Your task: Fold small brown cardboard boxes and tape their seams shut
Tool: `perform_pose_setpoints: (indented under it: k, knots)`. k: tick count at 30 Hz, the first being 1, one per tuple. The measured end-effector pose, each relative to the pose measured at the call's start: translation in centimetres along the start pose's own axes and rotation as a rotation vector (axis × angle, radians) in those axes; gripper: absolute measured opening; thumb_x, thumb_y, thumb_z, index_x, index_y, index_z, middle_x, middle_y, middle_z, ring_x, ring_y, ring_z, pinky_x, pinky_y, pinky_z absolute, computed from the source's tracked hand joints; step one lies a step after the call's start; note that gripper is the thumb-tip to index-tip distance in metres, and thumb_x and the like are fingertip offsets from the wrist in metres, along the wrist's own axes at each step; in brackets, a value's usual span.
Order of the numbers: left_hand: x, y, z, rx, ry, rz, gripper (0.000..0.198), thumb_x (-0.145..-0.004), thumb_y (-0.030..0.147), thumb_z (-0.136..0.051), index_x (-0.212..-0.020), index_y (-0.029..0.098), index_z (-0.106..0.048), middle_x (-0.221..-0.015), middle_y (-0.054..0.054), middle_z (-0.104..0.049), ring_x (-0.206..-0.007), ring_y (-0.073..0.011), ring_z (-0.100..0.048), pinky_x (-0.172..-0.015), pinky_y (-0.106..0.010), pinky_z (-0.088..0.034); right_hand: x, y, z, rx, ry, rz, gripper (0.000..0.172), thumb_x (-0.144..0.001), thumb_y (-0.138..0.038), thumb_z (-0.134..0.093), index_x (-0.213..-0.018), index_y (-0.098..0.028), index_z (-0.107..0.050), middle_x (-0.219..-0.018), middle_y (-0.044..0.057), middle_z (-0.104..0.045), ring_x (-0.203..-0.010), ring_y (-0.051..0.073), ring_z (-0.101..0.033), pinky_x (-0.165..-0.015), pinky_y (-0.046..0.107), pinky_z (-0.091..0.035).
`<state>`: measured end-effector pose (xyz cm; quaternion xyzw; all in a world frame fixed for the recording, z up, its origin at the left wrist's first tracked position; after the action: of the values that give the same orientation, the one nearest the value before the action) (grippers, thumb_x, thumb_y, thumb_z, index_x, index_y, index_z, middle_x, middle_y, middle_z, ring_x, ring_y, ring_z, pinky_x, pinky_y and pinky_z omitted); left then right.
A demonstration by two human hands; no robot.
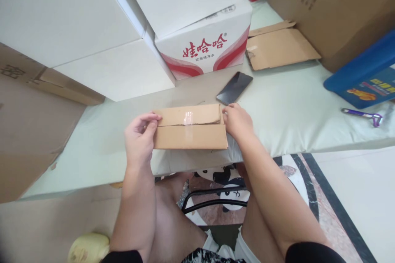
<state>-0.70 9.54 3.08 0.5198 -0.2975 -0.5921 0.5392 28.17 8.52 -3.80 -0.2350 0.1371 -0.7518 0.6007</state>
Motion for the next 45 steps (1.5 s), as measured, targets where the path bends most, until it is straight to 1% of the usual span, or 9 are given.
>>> perform_pose_setpoints:
  k: [2,6,8,12,18,24,32,36,45]
  knots:
    - [0.00,-0.07,-0.01,-0.001,0.003,0.001,0.008,-0.082,0.024,-0.068,-0.083,0.021,-0.076,-0.089,-0.005,-0.077,-0.099,-0.0206,-0.071,-0.085,-0.032,-0.056,-0.06,-0.08,0.10,0.022,0.005,0.016,0.037,-0.092,-0.025,-0.044,-0.112,-0.022,-0.075,-0.134,0.017,-0.065,-0.111,0.032,-0.065,-0.085,0.039,-0.049]
    - [-0.02,-0.09,0.03,-0.009,0.013,-0.005,0.008,-0.082,0.024,-0.068,-0.082,0.021,-0.076,-0.088,-0.005,-0.077,-0.100,-0.0210,-0.071,-0.085,-0.032,-0.056,-0.19,-0.25,0.07,0.072,-0.001,0.043,0.040,-0.092,-0.024,-0.045,-0.123,-0.019,-0.070,-0.112,0.018,-0.070,-0.101,0.031,-0.064,-0.076,0.037,-0.046]
    - [-0.01,-0.09,0.04,-0.010,0.014,-0.009,0.008,-0.082,0.023,-0.068,-0.082,0.021,-0.075,-0.087,-0.005,-0.077,-0.100,-0.0208,-0.071,-0.085,-0.032,-0.055,-0.12,-0.39,-0.03,0.086,-0.006,0.060,0.040,-0.094,-0.026,-0.043,-0.125,-0.022,-0.069,-0.113,0.017,-0.068,-0.100,0.031,-0.063,-0.075,0.036,-0.045]
    - [0.02,-0.18,0.03,-0.004,0.010,-0.002,0.008,-0.083,0.024,-0.068,-0.082,0.021,-0.075,-0.088,-0.005,-0.077,-0.101,-0.0204,-0.070,-0.086,-0.031,-0.055,0.09,-0.55,-0.17,0.105,-0.029,0.084,0.035,-0.096,-0.030,-0.042,-0.111,-0.026,-0.074,-0.117,0.015,-0.067,-0.100,0.031,-0.061,-0.077,0.037,-0.045]
    - [0.07,-0.07,0.00,0.000,0.018,0.010,0.006,-0.082,0.024,-0.068,-0.080,0.021,-0.073,-0.088,-0.004,-0.075,-0.098,-0.0205,-0.070,-0.085,-0.032,-0.055,0.01,-0.21,0.17,0.130,-0.026,0.055,0.036,-0.095,-0.027,-0.041,-0.109,-0.022,-0.074,-0.099,0.017,-0.066,-0.090,0.030,-0.060,-0.069,0.036,-0.043]
    - [0.07,0.04,-0.04,0.015,0.023,0.007,0.007,-0.082,0.023,-0.068,-0.079,0.021,-0.073,-0.086,-0.004,-0.075,-0.101,-0.0209,-0.070,-0.089,-0.032,-0.054,-0.04,-0.12,-0.24,0.118,0.020,0.071,0.038,-0.095,-0.031,-0.045,-0.123,-0.026,-0.070,-0.121,0.017,-0.063,-0.105,0.033,-0.058,-0.082,0.042,-0.049]
    - [0.18,-0.04,-0.01,0.038,0.033,0.014,0.009,-0.084,0.023,-0.067,-0.078,0.022,-0.074,-0.086,-0.004,-0.076,-0.102,-0.0207,-0.069,-0.087,-0.032,-0.054,-0.03,-0.29,-0.33,0.158,-0.049,0.057,0.038,-0.098,-0.030,-0.041,-0.108,-0.023,-0.077,-0.103,0.020,-0.065,-0.100,0.036,-0.059,-0.081,0.045,-0.048]
    - [0.19,0.01,-0.01,0.036,0.041,0.007,0.010,-0.083,0.022,-0.066,-0.078,0.022,-0.074,-0.086,-0.004,-0.076,-0.103,-0.0212,-0.069,-0.088,-0.032,-0.054,0.05,-0.54,-0.19,0.172,-0.078,0.058,0.040,-0.098,-0.027,-0.038,-0.103,-0.021,-0.077,-0.104,0.021,-0.066,-0.101,0.037,-0.059,-0.081,0.045,-0.046]
    - [0.22,-0.03,0.03,0.057,0.048,0.010,0.011,-0.082,0.022,-0.065,-0.077,0.022,-0.075,-0.086,-0.003,-0.076,-0.109,-0.0218,-0.069,-0.091,-0.032,-0.052,0.32,-0.75,0.07,0.171,-0.113,0.015,0.039,-0.098,-0.028,-0.041,-0.126,-0.021,-0.069,-0.118,0.018,-0.063,-0.109,0.033,-0.058,-0.083,0.038,-0.045]
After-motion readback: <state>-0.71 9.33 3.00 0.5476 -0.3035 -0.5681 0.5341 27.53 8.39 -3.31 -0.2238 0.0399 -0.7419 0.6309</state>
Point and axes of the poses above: each hand's wrist, its own x-axis away from the middle knuckle, its own z-axis out of the back of the hand, y = z × x, the point moved 7 cm from there along -x, towards the middle knuckle
